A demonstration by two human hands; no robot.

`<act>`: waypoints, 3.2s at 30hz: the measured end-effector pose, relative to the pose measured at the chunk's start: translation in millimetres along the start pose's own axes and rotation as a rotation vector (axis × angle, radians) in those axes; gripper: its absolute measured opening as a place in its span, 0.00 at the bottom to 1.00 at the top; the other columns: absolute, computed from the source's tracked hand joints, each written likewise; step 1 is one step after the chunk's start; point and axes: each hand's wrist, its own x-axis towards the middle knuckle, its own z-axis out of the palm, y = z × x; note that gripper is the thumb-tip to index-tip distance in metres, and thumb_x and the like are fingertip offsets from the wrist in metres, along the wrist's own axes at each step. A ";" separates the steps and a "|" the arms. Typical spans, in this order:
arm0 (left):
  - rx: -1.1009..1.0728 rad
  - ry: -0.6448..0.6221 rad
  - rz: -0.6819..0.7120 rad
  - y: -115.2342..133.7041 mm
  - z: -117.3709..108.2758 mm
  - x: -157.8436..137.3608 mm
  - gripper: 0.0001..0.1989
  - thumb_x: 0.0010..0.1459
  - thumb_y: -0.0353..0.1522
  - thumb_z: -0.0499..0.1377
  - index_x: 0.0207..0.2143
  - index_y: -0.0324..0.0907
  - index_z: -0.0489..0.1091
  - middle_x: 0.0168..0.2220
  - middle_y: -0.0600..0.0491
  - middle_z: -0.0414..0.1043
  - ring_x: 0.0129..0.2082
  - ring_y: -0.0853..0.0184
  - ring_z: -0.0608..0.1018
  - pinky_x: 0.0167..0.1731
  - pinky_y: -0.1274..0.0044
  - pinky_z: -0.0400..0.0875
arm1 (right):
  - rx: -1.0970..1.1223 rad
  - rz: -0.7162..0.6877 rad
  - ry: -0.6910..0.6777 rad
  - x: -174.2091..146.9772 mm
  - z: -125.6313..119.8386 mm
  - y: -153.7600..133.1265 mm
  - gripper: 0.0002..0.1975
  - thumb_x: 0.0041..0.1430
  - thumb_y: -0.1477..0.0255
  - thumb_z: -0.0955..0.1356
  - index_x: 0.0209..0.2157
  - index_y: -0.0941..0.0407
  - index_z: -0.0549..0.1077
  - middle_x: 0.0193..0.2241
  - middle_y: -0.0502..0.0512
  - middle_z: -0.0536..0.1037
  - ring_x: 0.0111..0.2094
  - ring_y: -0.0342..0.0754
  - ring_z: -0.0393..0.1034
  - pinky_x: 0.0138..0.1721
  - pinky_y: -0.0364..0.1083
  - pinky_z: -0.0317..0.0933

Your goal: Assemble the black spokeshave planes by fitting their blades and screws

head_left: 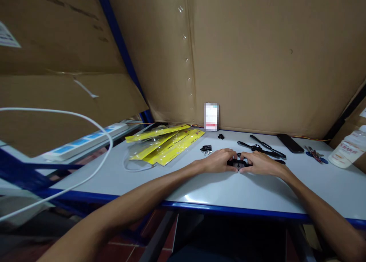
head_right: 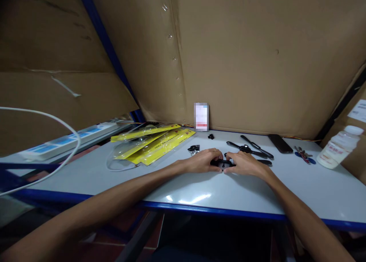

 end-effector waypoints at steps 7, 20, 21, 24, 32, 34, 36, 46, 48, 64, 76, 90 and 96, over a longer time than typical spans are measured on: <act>-0.029 -0.025 -0.002 5.9 -3.8 -0.5 0.18 0.56 0.40 0.68 0.44 0.40 0.71 0.40 0.49 0.75 0.38 0.60 0.77 0.36 0.73 0.68 | 0.018 -0.004 -0.021 -0.1 -2.1 -3.1 0.20 0.55 0.56 0.73 0.44 0.53 0.72 0.32 0.53 0.76 0.32 0.50 0.68 0.29 0.45 0.50; -0.038 -0.014 0.058 4.4 -7.8 -1.3 0.22 0.56 0.44 0.67 0.47 0.41 0.72 0.39 0.49 0.74 0.37 0.61 0.77 0.36 0.72 0.69 | 0.021 -0.040 -0.023 0.8 -0.3 -0.1 0.20 0.55 0.56 0.72 0.45 0.53 0.72 0.32 0.52 0.75 0.31 0.49 0.67 0.29 0.45 0.49; -0.054 0.019 0.065 1.0 -11.1 -0.9 0.22 0.58 0.45 0.66 0.48 0.41 0.71 0.39 0.49 0.74 0.38 0.61 0.77 0.36 0.72 0.70 | 0.021 -0.044 -0.022 0.7 -0.4 -0.2 0.20 0.56 0.56 0.72 0.45 0.53 0.72 0.32 0.53 0.75 0.31 0.49 0.67 0.29 0.45 0.50; -0.097 0.250 -0.002 -19.2 -25.9 1.6 0.15 0.64 0.42 0.60 0.47 0.42 0.72 0.38 0.50 0.75 0.37 0.63 0.77 0.37 0.73 0.70 | 0.018 -0.044 -0.025 0.4 -0.6 -0.2 0.19 0.56 0.56 0.72 0.44 0.52 0.73 0.31 0.52 0.75 0.30 0.49 0.66 0.29 0.45 0.49; 0.212 0.349 -0.402 -98.3 -47.5 -2.1 0.10 0.63 0.30 0.55 0.43 0.41 0.74 0.37 0.48 0.78 0.36 0.62 0.77 0.37 0.74 0.69 | 0.047 -0.038 -0.023 -0.3 0.3 1.5 0.19 0.55 0.55 0.73 0.44 0.52 0.74 0.30 0.53 0.76 0.30 0.49 0.67 0.28 0.45 0.48; 0.230 0.293 -0.399 -107.5 -44.1 -4.9 0.10 0.60 0.28 0.56 0.42 0.41 0.75 0.39 0.47 0.78 0.37 0.61 0.78 0.37 0.74 0.69 | 0.050 -0.038 -0.021 -0.5 0.2 1.4 0.20 0.55 0.55 0.73 0.44 0.52 0.74 0.31 0.53 0.76 0.30 0.49 0.67 0.29 0.45 0.48; 0.244 0.244 -0.383 -111.7 -40.9 -6.6 0.14 0.58 0.25 0.55 0.44 0.41 0.75 0.41 0.47 0.78 0.39 0.61 0.78 0.38 0.75 0.69 | 0.048 -0.039 -0.020 -0.8 0.0 1.0 0.19 0.55 0.55 0.72 0.44 0.53 0.74 0.30 0.53 0.76 0.30 0.50 0.67 0.28 0.45 0.48; 0.255 0.154 -0.311 -119.9 -34.3 -5.4 0.15 0.63 0.27 0.53 0.50 0.42 0.74 0.50 0.45 0.76 0.50 0.58 0.77 0.49 0.71 0.70 | 0.055 -0.043 -0.021 -1.1 -1.1 -0.8 0.18 0.55 0.56 0.73 0.43 0.53 0.74 0.30 0.53 0.76 0.30 0.49 0.66 0.28 0.45 0.48; 0.248 0.146 -0.295 -120.8 -31.1 -6.0 0.16 0.65 0.29 0.53 0.52 0.42 0.73 0.52 0.44 0.75 0.52 0.58 0.76 0.52 0.70 0.69 | 0.054 -0.039 -0.024 -0.6 -0.6 -0.1 0.19 0.55 0.56 0.73 0.43 0.53 0.74 0.31 0.54 0.76 0.30 0.49 0.67 0.28 0.45 0.48; 0.097 -0.023 -0.114 -91.3 -23.1 5.2 0.26 0.70 0.37 0.48 0.68 0.43 0.58 0.57 0.46 0.75 0.59 0.55 0.72 0.57 0.67 0.64 | 0.042 -0.049 -0.010 -0.9 -0.6 -0.1 0.18 0.56 0.56 0.72 0.42 0.52 0.73 0.30 0.52 0.75 0.30 0.49 0.66 0.28 0.45 0.49; 0.122 -0.027 -0.047 -57.2 -14.4 4.2 0.18 0.60 0.23 0.55 0.50 0.41 0.75 0.43 0.46 0.77 0.41 0.62 0.78 0.41 0.75 0.68 | 0.050 -0.041 -0.011 -0.8 -0.3 -1.1 0.17 0.55 0.58 0.73 0.42 0.52 0.73 0.28 0.51 0.74 0.29 0.48 0.65 0.28 0.46 0.48; -0.054 0.022 -0.201 -64.6 -17.5 4.5 0.03 0.56 0.30 0.61 0.30 0.41 0.72 0.26 0.54 0.73 0.26 0.68 0.71 0.28 0.77 0.61 | 0.048 -0.034 -0.019 -1.3 -1.0 -0.6 0.18 0.55 0.56 0.72 0.43 0.52 0.73 0.29 0.51 0.74 0.29 0.49 0.66 0.28 0.45 0.48; -0.238 0.125 -0.204 -47.2 -28.1 8.7 0.09 0.61 0.35 0.59 0.32 0.38 0.73 0.30 0.53 0.76 0.29 0.69 0.74 0.30 0.78 0.64 | 0.052 -0.026 -0.017 -2.0 -0.8 -2.0 0.19 0.55 0.56 0.72 0.43 0.52 0.74 0.30 0.52 0.75 0.30 0.49 0.66 0.28 0.45 0.48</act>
